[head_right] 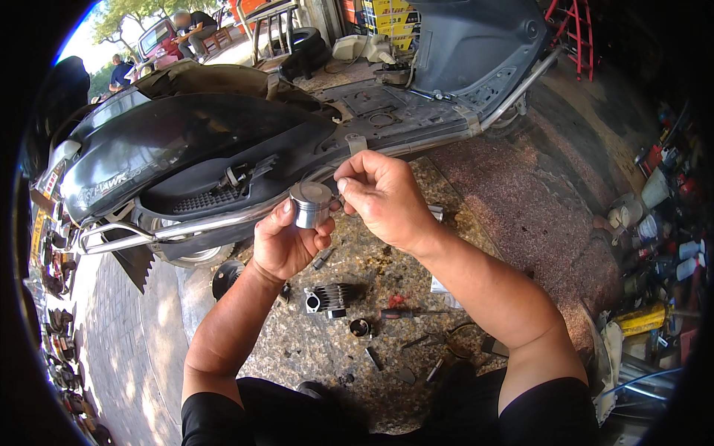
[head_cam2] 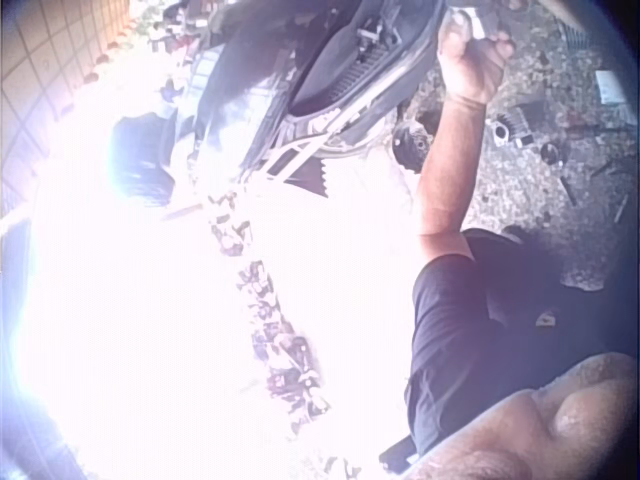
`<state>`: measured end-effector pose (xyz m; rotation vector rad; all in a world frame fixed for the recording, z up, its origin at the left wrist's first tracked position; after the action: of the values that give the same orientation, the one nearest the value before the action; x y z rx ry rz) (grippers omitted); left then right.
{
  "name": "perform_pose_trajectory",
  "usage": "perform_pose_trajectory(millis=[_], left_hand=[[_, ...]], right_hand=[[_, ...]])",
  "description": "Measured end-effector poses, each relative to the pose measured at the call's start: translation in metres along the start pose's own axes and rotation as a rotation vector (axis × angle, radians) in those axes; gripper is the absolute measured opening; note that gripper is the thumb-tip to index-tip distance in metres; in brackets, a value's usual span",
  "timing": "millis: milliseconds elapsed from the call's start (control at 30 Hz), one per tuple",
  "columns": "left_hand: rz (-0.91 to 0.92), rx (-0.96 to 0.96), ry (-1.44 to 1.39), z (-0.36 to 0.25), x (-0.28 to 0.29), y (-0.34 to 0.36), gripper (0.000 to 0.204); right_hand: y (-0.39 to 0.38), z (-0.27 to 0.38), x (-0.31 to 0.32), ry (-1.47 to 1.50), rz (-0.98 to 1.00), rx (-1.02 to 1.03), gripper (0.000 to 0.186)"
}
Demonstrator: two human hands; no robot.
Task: The person removes a piston ring from a piston using pliers, then installs two new piston rings onto the piston by hand, carefully seating them into the grooves.
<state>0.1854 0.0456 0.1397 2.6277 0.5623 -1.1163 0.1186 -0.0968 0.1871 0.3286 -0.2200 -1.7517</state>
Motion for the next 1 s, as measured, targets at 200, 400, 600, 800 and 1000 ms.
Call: perform_pose_trajectory(millis=[200,400,600,800,1000], left_hand=[[0.054,0.006,-0.021,-0.002,-0.007,0.0,0.052],[0.039,0.029,-0.013,0.0,-0.005,0.001,0.053],[-0.005,0.023,-0.009,0.004,0.001,0.001,0.052],[-0.017,0.016,0.003,0.007,0.005,0.002,0.049],[-0.044,0.031,0.018,0.011,0.012,0.002,0.047]], right_hand=[[-0.007,0.004,-0.004,-0.173,-0.007,0.135,0.011],[-0.01,0.013,-0.01,-0.37,-0.017,0.32,0.016],[-0.016,0.032,-0.017,-0.618,0.011,0.593,0.019],[-0.02,0.03,-0.019,-0.718,0.025,0.66,0.021],[-0.02,0.028,-0.019,-0.78,0.04,0.664,0.02]])
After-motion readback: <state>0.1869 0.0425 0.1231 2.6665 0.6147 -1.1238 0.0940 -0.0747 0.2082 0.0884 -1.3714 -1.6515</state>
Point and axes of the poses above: each hand's wrist, its own y-axis towards the middle knuckle, its own x-axis out of the back of the hand, z = x × y, the point moved 6 cm from there along y, towards the middle knuckle, and after that the axes turned 3 degrees about x, right-handed, at the moved point
